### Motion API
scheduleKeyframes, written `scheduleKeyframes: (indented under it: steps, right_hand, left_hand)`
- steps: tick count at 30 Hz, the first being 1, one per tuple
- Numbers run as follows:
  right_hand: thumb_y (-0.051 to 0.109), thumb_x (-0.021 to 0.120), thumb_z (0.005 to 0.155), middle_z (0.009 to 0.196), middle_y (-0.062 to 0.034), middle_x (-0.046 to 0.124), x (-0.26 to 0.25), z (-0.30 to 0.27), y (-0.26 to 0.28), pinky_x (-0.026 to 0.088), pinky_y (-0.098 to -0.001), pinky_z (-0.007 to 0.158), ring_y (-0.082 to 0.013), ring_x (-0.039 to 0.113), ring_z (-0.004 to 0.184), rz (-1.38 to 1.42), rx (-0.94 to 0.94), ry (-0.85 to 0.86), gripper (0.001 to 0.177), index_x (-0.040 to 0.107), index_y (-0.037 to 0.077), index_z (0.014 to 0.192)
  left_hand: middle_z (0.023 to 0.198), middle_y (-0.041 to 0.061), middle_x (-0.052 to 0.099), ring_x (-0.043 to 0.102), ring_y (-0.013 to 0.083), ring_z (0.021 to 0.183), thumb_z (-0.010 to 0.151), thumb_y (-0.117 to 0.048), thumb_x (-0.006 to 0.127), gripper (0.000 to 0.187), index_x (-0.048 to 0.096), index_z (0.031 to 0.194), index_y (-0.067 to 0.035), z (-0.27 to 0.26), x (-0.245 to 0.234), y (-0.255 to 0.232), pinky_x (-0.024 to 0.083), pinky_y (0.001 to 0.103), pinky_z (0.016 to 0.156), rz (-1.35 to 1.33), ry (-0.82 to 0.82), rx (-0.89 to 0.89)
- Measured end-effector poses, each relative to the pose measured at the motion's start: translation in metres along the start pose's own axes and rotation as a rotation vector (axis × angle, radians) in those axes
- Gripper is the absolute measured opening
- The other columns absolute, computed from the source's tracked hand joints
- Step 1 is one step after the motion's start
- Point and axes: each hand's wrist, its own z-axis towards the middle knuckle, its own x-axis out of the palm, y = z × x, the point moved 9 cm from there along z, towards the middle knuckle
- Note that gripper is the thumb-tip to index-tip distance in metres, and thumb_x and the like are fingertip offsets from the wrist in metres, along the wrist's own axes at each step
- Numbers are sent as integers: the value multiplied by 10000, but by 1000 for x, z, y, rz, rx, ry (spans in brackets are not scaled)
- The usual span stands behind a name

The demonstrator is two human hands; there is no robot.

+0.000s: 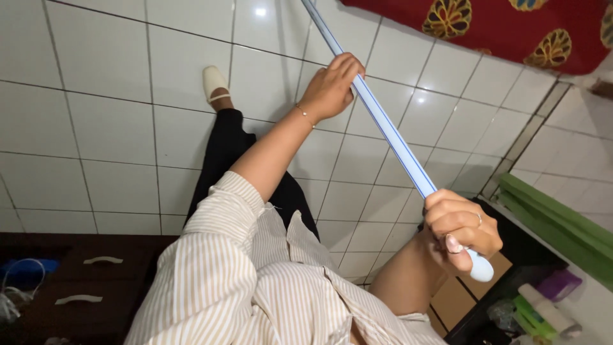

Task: Mopping the white tiled floor in a bedroom area.

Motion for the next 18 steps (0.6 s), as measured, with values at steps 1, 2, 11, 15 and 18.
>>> scheduleKeyframes:
  steps: [1, 2, 11, 15, 18]
  right_hand:
    - [70, 509, 662, 496, -70, 414, 16, 16, -6, 311, -372, 441, -180, 350, 388, 22, -2, 101, 163, 370, 40, 582]
    - [65, 513, 666, 500, -73, 425, 29, 30, -11, 325, -375, 441, -184, 358, 388, 49, -16, 143, 158, 381, 37, 583]
    - [74, 542, 702, 505, -99, 433, 191, 142, -100, 400, -390, 450, -214, 401, 388, 266, -57, 375, 186, 432, 18, 562]
    - [137, 554, 785, 507, -108, 427, 280, 165, -150, 458, -418, 491, -253, 451, 409, 334, -52, 435, 282, 453, 2, 559]
    - [133, 535, 844, 550, -116, 455, 343, 164, -185, 495, -434, 572, -288, 488, 470, 362, -1, 512, 302, 470, 0, 580]
  left_hand:
    - [1185, 23, 582, 509, 263, 1301, 768, 62, 661, 412, 520, 1100, -138, 0, -18, 9, 542, 420, 836, 9, -32, -8]
    - [1182, 21, 589, 512, 263, 1302, 777, 62, 662, 399, 517, 1094, -133, 1, -37, 18, 541, 424, 846, 17, -63, -17]
    - [1218, 71, 598, 529, 314, 1305, 775, 77, 731, 429, 510, 1096, -102, -18, -217, 150, 525, 433, 894, 94, -349, -173]
    - [1242, 105, 594, 529, 354, 1309, 764, 79, 764, 460, 511, 1099, -109, -58, -304, 222, 517, 445, 1034, 214, -522, -207]
    - [1259, 141, 594, 547, 373, 1281, 726, 99, 757, 489, 503, 1103, -78, -105, -360, 278, 505, 452, 1070, 185, -558, -309]
